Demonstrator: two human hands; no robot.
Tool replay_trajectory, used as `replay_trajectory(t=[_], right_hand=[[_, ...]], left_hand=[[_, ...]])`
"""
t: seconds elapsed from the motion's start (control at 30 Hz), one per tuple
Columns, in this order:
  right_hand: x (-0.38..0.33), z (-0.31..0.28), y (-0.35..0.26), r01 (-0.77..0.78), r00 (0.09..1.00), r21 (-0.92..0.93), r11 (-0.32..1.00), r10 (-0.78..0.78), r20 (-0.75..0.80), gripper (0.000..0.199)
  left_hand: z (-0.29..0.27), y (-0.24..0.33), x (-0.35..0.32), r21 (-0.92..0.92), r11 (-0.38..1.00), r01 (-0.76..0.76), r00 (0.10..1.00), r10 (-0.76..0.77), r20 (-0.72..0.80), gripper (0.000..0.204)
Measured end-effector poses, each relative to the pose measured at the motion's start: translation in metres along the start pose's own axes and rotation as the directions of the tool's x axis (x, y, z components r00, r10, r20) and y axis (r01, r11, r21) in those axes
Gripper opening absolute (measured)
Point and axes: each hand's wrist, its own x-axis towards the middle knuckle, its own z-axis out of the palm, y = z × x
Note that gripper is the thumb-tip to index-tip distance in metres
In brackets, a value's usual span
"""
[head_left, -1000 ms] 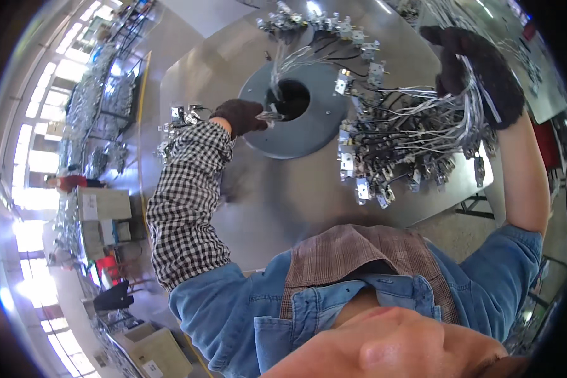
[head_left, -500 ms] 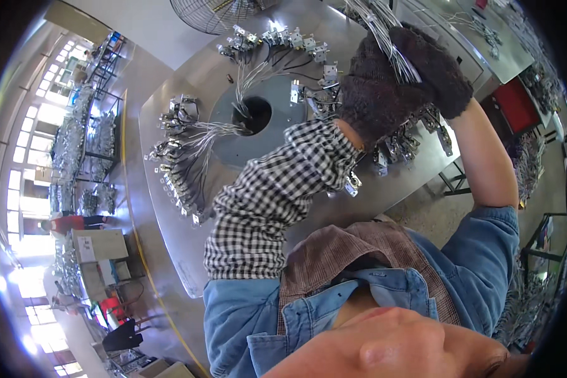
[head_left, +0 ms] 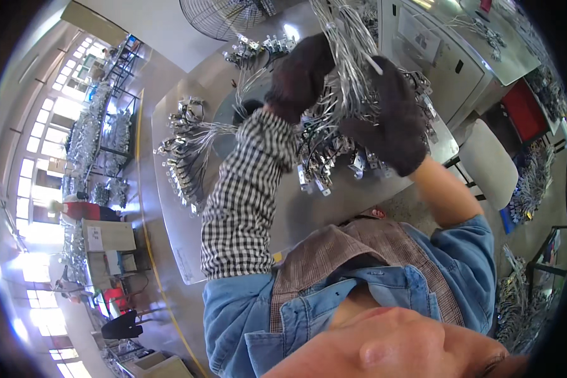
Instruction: The person places electrical components into slots on a circular machine turntable, operates the control panel, and walks to another workstation. The person then presses buttons on the console and arranges wired switch assemblies around a circular opening on the metal table.
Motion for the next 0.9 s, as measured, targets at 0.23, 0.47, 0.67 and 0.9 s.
replay_trajectory(t=[0.23, 0.47, 0.67, 0.9], right_hand=[[-0.006, 0.031, -0.001, -0.007, 0.962, -0.034, 0.999, -0.003, -0.274, 0.075], [-0.042, 0.006, -0.006, 0.02, 0.864, -0.012, 1.0, -0.023, -0.502, 0.044], [-0.062, -0.002, 0.0, -0.041, 0.829, 0.158, 0.987, 0.122, -0.545, 0.034], [-0.076, -0.03, -0.008, -0.215, 0.845, 0.803, 0.556, 0.518, -0.132, 0.044]], left_hand=[[0.024, -0.04, 0.041, -0.277, 0.945, 0.172, 0.897, -0.035, 0.44, 0.055], [0.025, -0.049, 0.03, -0.065, 0.99, -0.125, 0.783, 0.139, 0.607, 0.061], [0.074, -0.012, 0.023, -0.525, 0.819, 0.231, 0.738, 0.204, 0.643, 0.09], [0.081, -0.011, 0.023, -0.394, 0.866, 0.308, 0.656, 0.106, 0.747, 0.081]])
